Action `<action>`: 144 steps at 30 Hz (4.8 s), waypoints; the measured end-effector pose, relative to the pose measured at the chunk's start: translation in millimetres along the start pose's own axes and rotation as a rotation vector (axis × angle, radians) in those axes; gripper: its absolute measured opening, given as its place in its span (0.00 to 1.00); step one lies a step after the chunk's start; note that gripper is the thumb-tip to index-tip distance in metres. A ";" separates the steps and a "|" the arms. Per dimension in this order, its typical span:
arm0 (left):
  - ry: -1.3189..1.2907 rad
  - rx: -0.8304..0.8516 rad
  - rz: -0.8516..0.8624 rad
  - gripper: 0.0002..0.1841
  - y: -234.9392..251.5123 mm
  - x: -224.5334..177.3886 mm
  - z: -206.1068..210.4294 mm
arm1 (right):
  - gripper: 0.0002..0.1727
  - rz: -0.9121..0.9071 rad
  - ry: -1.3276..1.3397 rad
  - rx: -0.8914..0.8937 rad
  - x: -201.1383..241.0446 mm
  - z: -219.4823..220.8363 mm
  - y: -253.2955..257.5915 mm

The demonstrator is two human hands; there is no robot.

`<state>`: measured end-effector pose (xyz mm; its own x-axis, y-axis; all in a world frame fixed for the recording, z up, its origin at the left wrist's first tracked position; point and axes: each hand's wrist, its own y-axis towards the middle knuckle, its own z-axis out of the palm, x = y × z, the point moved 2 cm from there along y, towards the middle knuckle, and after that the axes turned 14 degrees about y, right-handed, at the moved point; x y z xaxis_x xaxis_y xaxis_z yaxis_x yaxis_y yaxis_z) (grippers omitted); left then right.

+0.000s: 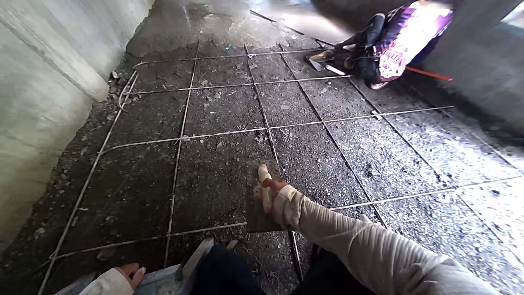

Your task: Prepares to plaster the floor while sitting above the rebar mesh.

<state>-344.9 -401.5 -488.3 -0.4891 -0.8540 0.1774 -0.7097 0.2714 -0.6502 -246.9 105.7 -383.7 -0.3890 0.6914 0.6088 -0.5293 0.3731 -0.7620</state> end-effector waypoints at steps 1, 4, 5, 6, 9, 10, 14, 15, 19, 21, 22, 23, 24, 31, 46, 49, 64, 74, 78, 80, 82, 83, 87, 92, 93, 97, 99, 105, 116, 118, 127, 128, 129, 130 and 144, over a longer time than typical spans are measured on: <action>0.003 0.008 -0.004 0.26 0.0 -0.5 -0.9 | 0.17 -0.002 0.001 -0.003 0.1 0.1 -0.6; 0.000 -0.001 0.005 0.25 0.3 0.6 -0.2 | 0.18 -0.003 -0.014 0.004 1.3 -0.1 -3.2; -0.002 -0.019 0.011 0.25 0.9 1.4 1.7 | 0.18 -0.005 -0.030 0.011 1.4 -0.7 -3.5; -0.004 -0.039 0.016 0.25 1.9 2.2 4.3 | 0.18 -0.006 -0.048 0.021 1.7 -1.4 -3.9; -0.001 -0.041 -0.003 0.25 3.0 2.9 6.5 | 0.17 -0.011 -0.034 0.019 0.4 -2.2 -4.1; 0.002 -0.034 -0.009 0.25 3.2 2.6 5.8 | 0.18 -0.010 -0.030 0.018 0.2 -2.3 -2.7; 0.007 -0.006 -0.034 0.25 6.6 2.4 6.0 | 0.18 -0.014 -0.031 0.004 -0.6 -2.5 4.4; 0.008 -0.003 -0.038 0.25 7.6 3.0 7.1 | 0.18 -0.016 -0.030 0.003 -0.6 -2.2 3.8; 0.024 0.046 -0.047 0.26 6.7 2.2 3.7 | 0.19 -0.022 -0.058 0.017 -2.3 -3.6 9.7; 0.028 0.058 -0.047 0.26 6.4 1.7 2.4 | 0.19 -0.018 -0.043 0.010 -3.4 -3.1 11.6; 0.026 0.056 -0.044 0.26 7.0 2.0 2.9 | 0.19 -0.014 -0.027 0.007 -3.3 -2.5 10.8; 0.025 0.051 -0.040 0.26 8.1 2.6 3.9 | 0.19 -0.010 -0.012 0.009 -2.8 -2.2 10.1; 0.026 0.051 -0.039 0.26 9.1 3.2 4.8 | 0.19 -0.007 -0.001 0.012 -2.5 -2.0 9.6; 0.030 0.054 -0.044 0.26 10.4 5.9 7.4 | 0.17 -0.013 -0.012 0.008 -2.0 -0.5 8.4; 0.026 0.034 -0.029 0.26 6.0 1.3 3.3 | 0.19 -0.023 -0.051 0.035 -0.3 -3.1 2.7; 0.019 0.028 -0.036 0.25 5.9 -0.2 2.6 | 0.19 -0.021 -0.024 0.015 -1.2 -3.2 5.8; 0.020 0.052 -0.051 0.26 7.3 3.1 3.8 | 0.18 -0.013 -0.069 0.015 -0.5 -0.8 -2.5; 0.037 0.043 -0.042 0.27 6.9 3.2 3.8 | 0.17 -0.010 0.003 0.004 -4.6 -0.7 7.7; 0.027 0.043 -0.043 0.26 9.0 5.5 6.6 | 0.18 -0.007 -0.026 0.003 -3.9 0.2 7.4; 0.014 0.019 -0.047 0.26 11.5 6.5 10.6 | 0.19 -0.010 -0.048 0.005 -3.0 -0.4 7.8; 0.013 0.020 -0.055 0.25 11.7 6.5 11.3 | 0.19 -0.011 -0.061 0.006 -2.5 0.3 7.5; 0.016 0.027 -0.058 0.25 11.2 6.2 10.5 | 0.19 -0.010 -0.060 0.008 -2.6 0.9 7.8; 0.025 0.038 -0.061 0.26 8.7 3.3 6.4 | 0.18 -0.003 -0.044 0.010 -2.4 2.2 4.1; 0.022 0.038 -0.049 0.26 10.9 4.4 7.8 | 0.18 -0.003 -0.053 -0.007 -3.6 1.8 3.3; 0.021 0.038 -0.045 0.26 10.3 4.0 6.8 | 0.18 -0.001 -0.053 -0.006 -3.7 1.5 2.8; 0.003 0.024 -0.034 0.26 1.6 0.2 0.1 | 0.18 -0.012 -0.063 0.026 -5.3 0.7 4.8; 0.008 0.031 -0.035 0.26 1.4 -0.4 -0.6 | 0.19 -0.016 -0.058 0.022 -5.8 0.0 7.3; 0.028 0.036 -0.055 0.27 5.3 2.1 3.1 | 0.18 -0.009 -0.031 0.006 -5.9 1.5 5.3; 0.031 0.107 -0.064 0.29 3.0 -0.5 -3.1 | 0.20 -0.162 -0.203 0.025 -11.7 -48.1 28.2; 0.018 0.103 -0.070 0.30 3.6 -1.0 -3.6 | 0.19 -0.213 -0.231 0.035 -3.7 -54.3 11.7; -0.028 -0.054 -0.036 0.26 3.9 1.0 9.9 | 0.14 -0.156 0.572 0.284 28.6 -50.8 -47.4; -0.040 -0.117 -0.010 0.25 7.2 3.2 15.3 | 0.14 -0.129 0.593 0.300 27.2 -52.8 -41.6; -0.048 -0.149 0.004 0.24 10.9 5.6 20.1 | 0.15 -0.115 0.578 0.299 26.2 -52.4 -32.8; -0.048 -0.151 0.007 0.24 13.3 7.5 22.9 | 0.15 -0.105 0.552 0.281 23.3 -51.9 -23.2; 0.003 -0.012 -0.036 0.25 11.3 6.2 13.9 | 0.17 0.010 0.333 0.264 -6.5 -22.6 16.5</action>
<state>-348.9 -409.9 -504.8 -0.4646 -0.8621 0.2025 -0.7328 0.2459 -0.6345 -236.1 121.3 -405.2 -0.1537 0.8724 0.4640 -0.7188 0.2235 -0.6584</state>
